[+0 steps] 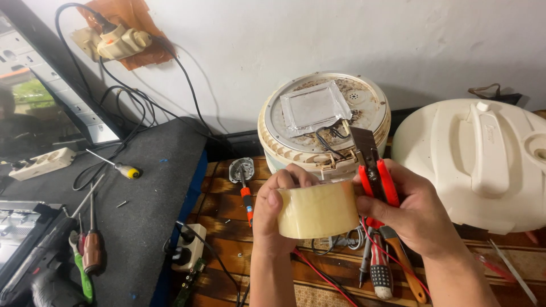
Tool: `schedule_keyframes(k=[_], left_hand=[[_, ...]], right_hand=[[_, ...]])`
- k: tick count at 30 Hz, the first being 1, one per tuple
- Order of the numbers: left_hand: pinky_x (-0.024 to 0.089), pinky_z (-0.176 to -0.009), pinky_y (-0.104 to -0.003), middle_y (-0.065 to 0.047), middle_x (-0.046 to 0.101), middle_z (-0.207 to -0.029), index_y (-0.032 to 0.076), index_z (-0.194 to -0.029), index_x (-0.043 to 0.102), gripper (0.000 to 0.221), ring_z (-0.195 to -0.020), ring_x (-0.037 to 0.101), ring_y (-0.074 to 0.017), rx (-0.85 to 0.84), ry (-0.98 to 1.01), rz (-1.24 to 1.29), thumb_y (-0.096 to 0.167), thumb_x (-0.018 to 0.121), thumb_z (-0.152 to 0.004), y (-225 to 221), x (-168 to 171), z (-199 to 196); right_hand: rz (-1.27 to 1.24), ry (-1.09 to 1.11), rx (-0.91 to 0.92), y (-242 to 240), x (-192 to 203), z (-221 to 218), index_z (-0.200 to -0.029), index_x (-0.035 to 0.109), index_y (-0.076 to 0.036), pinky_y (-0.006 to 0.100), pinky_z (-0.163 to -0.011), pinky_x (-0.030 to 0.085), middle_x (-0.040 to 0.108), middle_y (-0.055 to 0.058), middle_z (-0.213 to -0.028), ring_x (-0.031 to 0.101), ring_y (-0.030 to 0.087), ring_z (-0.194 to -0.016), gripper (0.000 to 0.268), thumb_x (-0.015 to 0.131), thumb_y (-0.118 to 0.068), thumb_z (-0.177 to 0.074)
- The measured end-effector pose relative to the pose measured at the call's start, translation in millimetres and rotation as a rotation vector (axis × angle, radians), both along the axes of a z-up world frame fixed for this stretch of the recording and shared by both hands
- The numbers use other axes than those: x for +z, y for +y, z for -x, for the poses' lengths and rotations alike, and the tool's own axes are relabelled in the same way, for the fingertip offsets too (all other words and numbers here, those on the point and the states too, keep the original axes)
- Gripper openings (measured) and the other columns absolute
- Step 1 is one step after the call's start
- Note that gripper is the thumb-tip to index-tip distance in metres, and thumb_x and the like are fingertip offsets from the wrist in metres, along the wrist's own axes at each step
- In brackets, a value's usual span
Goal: Repairing a rice cooker using various tools like a brush, tape, and pliers to clean and fix wiring.
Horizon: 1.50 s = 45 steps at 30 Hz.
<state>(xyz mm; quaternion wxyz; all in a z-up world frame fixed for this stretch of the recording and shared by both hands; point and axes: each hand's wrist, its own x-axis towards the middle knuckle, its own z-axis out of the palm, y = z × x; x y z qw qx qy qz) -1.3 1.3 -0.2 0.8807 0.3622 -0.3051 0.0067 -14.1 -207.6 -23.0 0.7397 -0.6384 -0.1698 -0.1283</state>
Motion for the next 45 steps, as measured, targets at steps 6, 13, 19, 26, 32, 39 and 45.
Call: schedule_keyframes(k=[6, 13, 19, 26, 32, 39, 45], left_hand=[[0.043, -0.084, -0.037, -0.007, 0.054, -0.092, 0.013, -0.075, 0.048, 0.047, -0.087, 0.052, -0.0217, 0.027, 0.02, -0.019, 0.047, 0.077, -0.087, 2, 1, -1], [0.044, -0.066, -0.028, -0.004, 0.056, -0.092, 0.017, -0.07, 0.048, 0.043, -0.077, 0.051, -0.0148, 0.134, 0.177, -0.13, 0.045, 0.079, -0.081, 4, -3, -6], [0.046, -0.074, -0.034, -0.01, 0.063, -0.091, 0.009, -0.086, 0.06, 0.039, -0.082, 0.061, -0.0226, 0.075, 0.339, -0.122, 0.047, 0.067, -0.09, 3, -4, -8], [0.053, -0.095, -0.05, -0.024, 0.07, -0.112, -0.005, -0.124, 0.064, 0.067, -0.103, 0.067, -0.0378, -0.059, 0.687, -0.029, 0.052, 0.061, -0.088, -5, -4, -19], [0.053, -0.092, -0.047, -0.023, 0.071, -0.106, -0.005, -0.121, 0.065, 0.066, -0.098, 0.067, -0.0354, -0.059, 0.719, -0.045, 0.054, 0.057, -0.092, -6, 5, -16], [0.044, -0.073, -0.033, -0.015, 0.066, -0.098, -0.003, -0.103, 0.071, 0.046, -0.086, 0.058, -0.0221, 0.477, 0.637, -0.332, 0.038, 0.049, -0.101, -13, 31, 18], [0.046, -0.087, -0.026, -0.008, 0.078, -0.104, 0.006, -0.099, 0.078, 0.054, -0.098, 0.065, -0.0165, 0.644, 0.35, -0.694, 0.04, 0.037, -0.102, -5, 38, 36]], right_hand=[[-0.002, 0.031, -0.011, 2, 2, 0, -0.112, 0.071, -0.001, 0.031, -0.086, 0.055, 0.072, 0.007, -0.097, 0.065, 0.017, -0.093, 0.035, 0.08, -0.008, -0.079], [0.103, -0.067, -0.021, 3, 9, 5, -0.094, 0.064, -0.005, 0.028, -0.085, 0.046, 0.058, 0.003, -0.088, 0.055, 0.016, -0.085, 0.01, 0.072, -0.007, -0.089], [0.244, -0.196, -0.032, 1, 10, 9, -0.106, 0.074, -0.005, 0.034, -0.099, 0.047, 0.072, 0.007, -0.099, 0.068, 0.021, -0.099, 0.02, 0.072, -0.012, -0.087], [0.238, -0.246, -0.009, 4, 20, 12, -0.105, 0.075, -0.002, 0.029, -0.086, 0.047, 0.066, 0.003, -0.097, 0.06, 0.017, -0.089, 0.023, 0.076, -0.011, -0.084], [0.25, -0.3, 0.029, 3, 21, 11, -0.104, 0.073, -0.003, 0.029, -0.08, 0.043, 0.058, 0.004, -0.087, 0.055, 0.018, -0.083, 0.02, 0.075, -0.01, -0.085], [0.173, -0.265, 0.053, -3, -7, -13, -0.122, 0.064, -0.006, 0.027, -0.088, 0.045, 0.065, 0.007, -0.11, 0.057, 0.016, -0.094, 0.048, 0.083, -0.013, -0.078], [0.018, -0.126, 0.027, -6, -29, -30, -0.124, 0.068, -0.002, 0.029, -0.099, 0.047, 0.069, 0.005, -0.115, 0.063, 0.017, -0.107, 0.05, 0.082, -0.008, -0.076]])
